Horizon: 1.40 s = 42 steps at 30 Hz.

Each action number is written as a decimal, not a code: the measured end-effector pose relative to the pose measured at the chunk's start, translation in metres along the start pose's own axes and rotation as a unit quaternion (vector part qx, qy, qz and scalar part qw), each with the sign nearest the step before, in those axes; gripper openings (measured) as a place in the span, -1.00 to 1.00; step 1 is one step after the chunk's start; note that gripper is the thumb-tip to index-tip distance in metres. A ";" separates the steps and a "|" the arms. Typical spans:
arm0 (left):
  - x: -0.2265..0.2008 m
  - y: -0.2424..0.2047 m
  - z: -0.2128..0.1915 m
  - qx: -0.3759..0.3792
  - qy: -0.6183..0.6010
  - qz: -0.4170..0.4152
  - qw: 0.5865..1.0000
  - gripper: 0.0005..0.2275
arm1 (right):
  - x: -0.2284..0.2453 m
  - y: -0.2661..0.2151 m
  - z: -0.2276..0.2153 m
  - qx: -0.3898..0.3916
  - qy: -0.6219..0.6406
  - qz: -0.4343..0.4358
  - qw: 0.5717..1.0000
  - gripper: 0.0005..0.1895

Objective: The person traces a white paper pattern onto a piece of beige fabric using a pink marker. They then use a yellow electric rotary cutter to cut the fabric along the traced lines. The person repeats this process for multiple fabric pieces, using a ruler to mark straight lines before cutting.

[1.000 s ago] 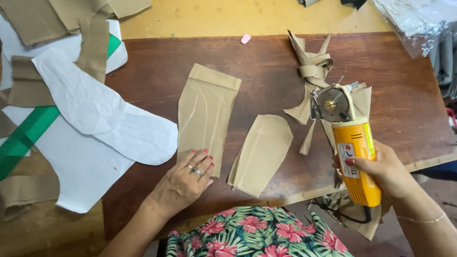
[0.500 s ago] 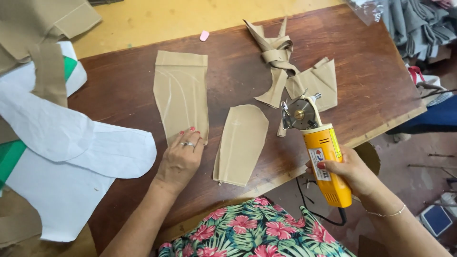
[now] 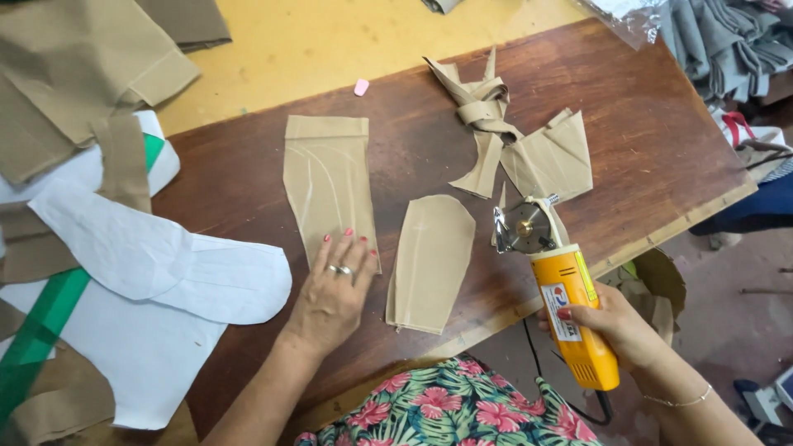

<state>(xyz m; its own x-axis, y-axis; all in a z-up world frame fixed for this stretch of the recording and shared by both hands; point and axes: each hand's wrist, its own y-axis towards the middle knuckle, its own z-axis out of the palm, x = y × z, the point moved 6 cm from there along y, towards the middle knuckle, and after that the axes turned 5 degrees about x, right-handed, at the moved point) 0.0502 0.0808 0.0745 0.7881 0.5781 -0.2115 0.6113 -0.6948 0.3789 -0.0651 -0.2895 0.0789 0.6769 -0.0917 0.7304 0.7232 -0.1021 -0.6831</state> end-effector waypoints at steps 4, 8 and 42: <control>-0.056 -0.003 0.004 0.008 -0.051 0.114 0.992 -0.67 | 0.000 -0.003 0.011 -0.019 0.000 0.036 0.999 -0.49; -0.074 0.014 0.074 0.232 -0.076 0.072 0.967 -0.32 | -0.002 0.000 0.013 -0.025 0.029 0.031 0.999 -0.49; -0.044 0.007 0.000 -0.134 0.107 0.043 0.984 -0.84 | 0.002 -0.005 0.061 0.037 -0.151 0.090 0.984 -0.53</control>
<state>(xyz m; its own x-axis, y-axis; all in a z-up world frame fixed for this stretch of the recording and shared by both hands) 0.0202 0.0505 0.0864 0.7858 0.6183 0.0148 0.4794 -0.6240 0.6170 -0.0590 -0.2292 0.0831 0.7960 0.1989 0.5717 0.5891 -0.0372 -0.8072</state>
